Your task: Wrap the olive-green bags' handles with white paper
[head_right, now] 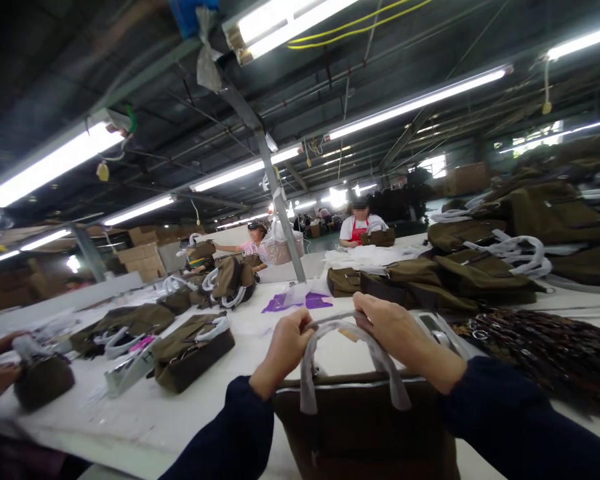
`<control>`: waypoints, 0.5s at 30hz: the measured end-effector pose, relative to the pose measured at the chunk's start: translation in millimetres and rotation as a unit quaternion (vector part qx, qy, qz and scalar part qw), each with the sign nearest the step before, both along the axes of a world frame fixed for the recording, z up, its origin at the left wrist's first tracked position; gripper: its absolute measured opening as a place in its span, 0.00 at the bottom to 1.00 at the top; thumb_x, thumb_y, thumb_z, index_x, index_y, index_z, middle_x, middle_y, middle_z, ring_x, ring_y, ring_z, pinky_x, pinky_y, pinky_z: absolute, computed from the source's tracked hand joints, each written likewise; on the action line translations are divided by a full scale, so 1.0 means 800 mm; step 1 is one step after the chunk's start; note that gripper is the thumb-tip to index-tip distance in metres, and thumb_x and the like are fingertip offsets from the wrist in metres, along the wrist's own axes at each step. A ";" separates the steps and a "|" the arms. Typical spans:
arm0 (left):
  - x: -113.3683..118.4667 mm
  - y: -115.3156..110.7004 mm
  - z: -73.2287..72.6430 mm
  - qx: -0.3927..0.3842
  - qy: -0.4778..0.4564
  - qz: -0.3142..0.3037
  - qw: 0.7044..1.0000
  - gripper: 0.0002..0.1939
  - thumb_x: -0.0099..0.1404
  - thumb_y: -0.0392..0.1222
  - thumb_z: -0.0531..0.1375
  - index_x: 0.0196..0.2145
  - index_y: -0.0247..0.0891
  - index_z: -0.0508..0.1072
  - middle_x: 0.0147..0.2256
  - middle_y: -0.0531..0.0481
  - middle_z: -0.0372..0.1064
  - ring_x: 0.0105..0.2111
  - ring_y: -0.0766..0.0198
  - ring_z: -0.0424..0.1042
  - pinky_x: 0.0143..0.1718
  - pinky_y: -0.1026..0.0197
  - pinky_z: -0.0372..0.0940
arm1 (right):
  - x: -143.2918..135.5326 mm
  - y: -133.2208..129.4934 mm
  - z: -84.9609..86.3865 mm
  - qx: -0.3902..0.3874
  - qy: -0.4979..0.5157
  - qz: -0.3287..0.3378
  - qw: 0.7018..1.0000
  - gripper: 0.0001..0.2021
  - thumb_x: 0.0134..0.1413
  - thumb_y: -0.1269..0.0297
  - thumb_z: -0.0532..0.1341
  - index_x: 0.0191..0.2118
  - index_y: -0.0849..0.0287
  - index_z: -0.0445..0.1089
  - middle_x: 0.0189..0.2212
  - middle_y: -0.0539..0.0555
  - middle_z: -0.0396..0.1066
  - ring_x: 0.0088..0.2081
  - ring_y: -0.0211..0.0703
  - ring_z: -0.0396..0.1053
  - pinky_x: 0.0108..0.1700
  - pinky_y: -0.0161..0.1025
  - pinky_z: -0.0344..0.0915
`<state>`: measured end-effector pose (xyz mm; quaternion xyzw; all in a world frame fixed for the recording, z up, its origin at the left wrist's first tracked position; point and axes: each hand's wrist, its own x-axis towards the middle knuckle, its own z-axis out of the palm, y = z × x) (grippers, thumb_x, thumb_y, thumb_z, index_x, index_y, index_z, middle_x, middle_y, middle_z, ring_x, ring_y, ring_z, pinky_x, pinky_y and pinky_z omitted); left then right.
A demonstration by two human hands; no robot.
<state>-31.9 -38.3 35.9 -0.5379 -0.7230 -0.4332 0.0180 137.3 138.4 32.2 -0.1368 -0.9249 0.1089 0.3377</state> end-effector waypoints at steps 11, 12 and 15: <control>0.013 0.012 0.020 -0.007 -0.168 -0.192 0.967 0.09 0.57 0.35 0.60 0.36 0.33 0.74 0.26 0.54 0.67 0.24 0.69 0.62 0.25 0.66 0.55 | -0.013 0.002 0.035 -0.296 -0.108 0.260 0.913 0.23 0.53 0.47 0.63 0.45 0.62 0.72 0.31 0.52 0.71 0.31 0.41 0.65 0.31 0.35 0.58; 0.013 0.010 0.022 -0.013 -0.174 -0.188 0.967 0.06 0.56 0.35 0.59 0.32 0.32 0.74 0.24 0.54 0.66 0.23 0.70 0.61 0.25 0.66 0.55 | -0.014 0.004 0.035 -0.296 -0.122 0.250 0.914 0.22 0.53 0.45 0.63 0.39 0.63 0.73 0.28 0.51 0.69 0.29 0.39 0.63 0.29 0.34 0.55; 0.009 0.004 0.023 -0.027 -0.214 -0.180 0.960 0.06 0.52 0.32 0.58 0.29 0.33 0.73 0.23 0.55 0.65 0.22 0.70 0.61 0.24 0.67 0.55 | -0.005 0.009 0.035 -0.329 -0.150 0.235 0.902 0.22 0.53 0.44 0.62 0.34 0.63 0.73 0.25 0.50 0.66 0.27 0.36 0.58 0.27 0.33 0.50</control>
